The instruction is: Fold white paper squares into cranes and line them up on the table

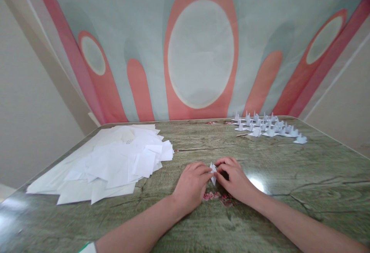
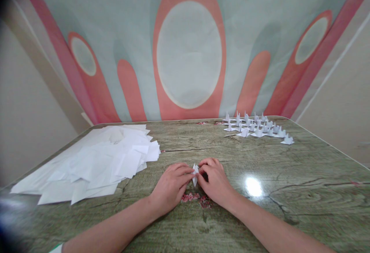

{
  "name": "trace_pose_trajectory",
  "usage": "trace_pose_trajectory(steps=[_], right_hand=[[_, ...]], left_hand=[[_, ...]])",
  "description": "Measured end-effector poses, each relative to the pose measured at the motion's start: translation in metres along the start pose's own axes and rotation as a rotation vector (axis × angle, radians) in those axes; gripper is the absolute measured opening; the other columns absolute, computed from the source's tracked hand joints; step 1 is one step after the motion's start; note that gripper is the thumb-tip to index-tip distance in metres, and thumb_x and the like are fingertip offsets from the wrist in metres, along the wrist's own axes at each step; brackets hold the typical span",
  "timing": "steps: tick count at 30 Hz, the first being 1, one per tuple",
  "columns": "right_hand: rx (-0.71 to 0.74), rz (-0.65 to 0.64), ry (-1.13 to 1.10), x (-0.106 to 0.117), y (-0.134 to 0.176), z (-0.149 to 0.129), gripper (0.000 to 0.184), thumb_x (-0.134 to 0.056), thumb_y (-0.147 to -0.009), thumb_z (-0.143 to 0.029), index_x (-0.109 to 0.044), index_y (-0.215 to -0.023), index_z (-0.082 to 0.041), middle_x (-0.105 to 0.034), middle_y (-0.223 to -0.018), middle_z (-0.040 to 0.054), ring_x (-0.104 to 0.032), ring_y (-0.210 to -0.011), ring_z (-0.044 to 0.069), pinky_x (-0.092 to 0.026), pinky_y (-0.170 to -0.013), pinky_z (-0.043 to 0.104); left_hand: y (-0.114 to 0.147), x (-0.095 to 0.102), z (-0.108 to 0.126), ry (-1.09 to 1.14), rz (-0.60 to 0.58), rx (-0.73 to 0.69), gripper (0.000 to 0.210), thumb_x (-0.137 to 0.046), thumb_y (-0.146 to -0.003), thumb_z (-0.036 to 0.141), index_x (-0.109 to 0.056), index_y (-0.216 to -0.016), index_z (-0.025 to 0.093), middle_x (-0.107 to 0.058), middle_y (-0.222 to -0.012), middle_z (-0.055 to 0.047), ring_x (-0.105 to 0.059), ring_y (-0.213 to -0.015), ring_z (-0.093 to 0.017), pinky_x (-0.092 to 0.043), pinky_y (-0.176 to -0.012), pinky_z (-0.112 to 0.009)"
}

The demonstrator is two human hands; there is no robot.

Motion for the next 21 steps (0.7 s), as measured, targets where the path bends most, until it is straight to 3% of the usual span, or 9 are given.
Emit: trace_pose_trajectory(steps=[6,13,21], right_hand=[[0.010,0.028,0.044,0.000,0.000,0.001,0.011,-0.056,-0.078,-0.026,-0.057,-0.070,-0.019,-0.055,-0.091,0.0061,-0.048,-0.090,0.022,-0.038,-0.079,0.039],[-0.017,0.011,0.099,0.003,-0.001,0.006,0.012,-0.059,-0.076,-0.031,-0.056,-0.071,-0.020,-0.054,-0.091,0.0052,-0.048,-0.087,0.021,-0.038,-0.077,0.038],[-0.004,0.010,0.090,0.003,-0.003,0.011,0.012,-0.061,-0.075,-0.031,-0.056,-0.072,-0.020,-0.055,-0.088,0.0041,-0.050,-0.086,0.020,-0.038,-0.077,0.038]], left_hand=[[0.000,-0.010,0.003,-0.143,-0.096,-0.028,0.032,-0.048,-0.082,0.011,-0.057,-0.111,0.020,-0.060,-0.114,-0.004,-0.046,-0.108,-0.021,-0.035,-0.095,-0.038],[0.001,-0.008,0.013,-0.230,-0.153,-0.122,0.033,-0.046,-0.084,0.015,-0.053,-0.116,0.018,-0.057,-0.116,-0.008,-0.046,-0.109,-0.023,-0.031,-0.098,-0.040],[0.007,-0.004,0.019,-0.208,-0.231,-0.204,0.037,-0.052,-0.078,0.019,-0.053,-0.115,0.021,-0.052,-0.123,-0.009,-0.040,-0.118,-0.025,-0.026,-0.102,-0.042]])
Point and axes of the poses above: each hand's wrist, its own y-axis away from the middle knuckle, its own x-axis out of the back of the hand, z = x × y, the point moved 9 cm from there along -y, towards the middle knuckle
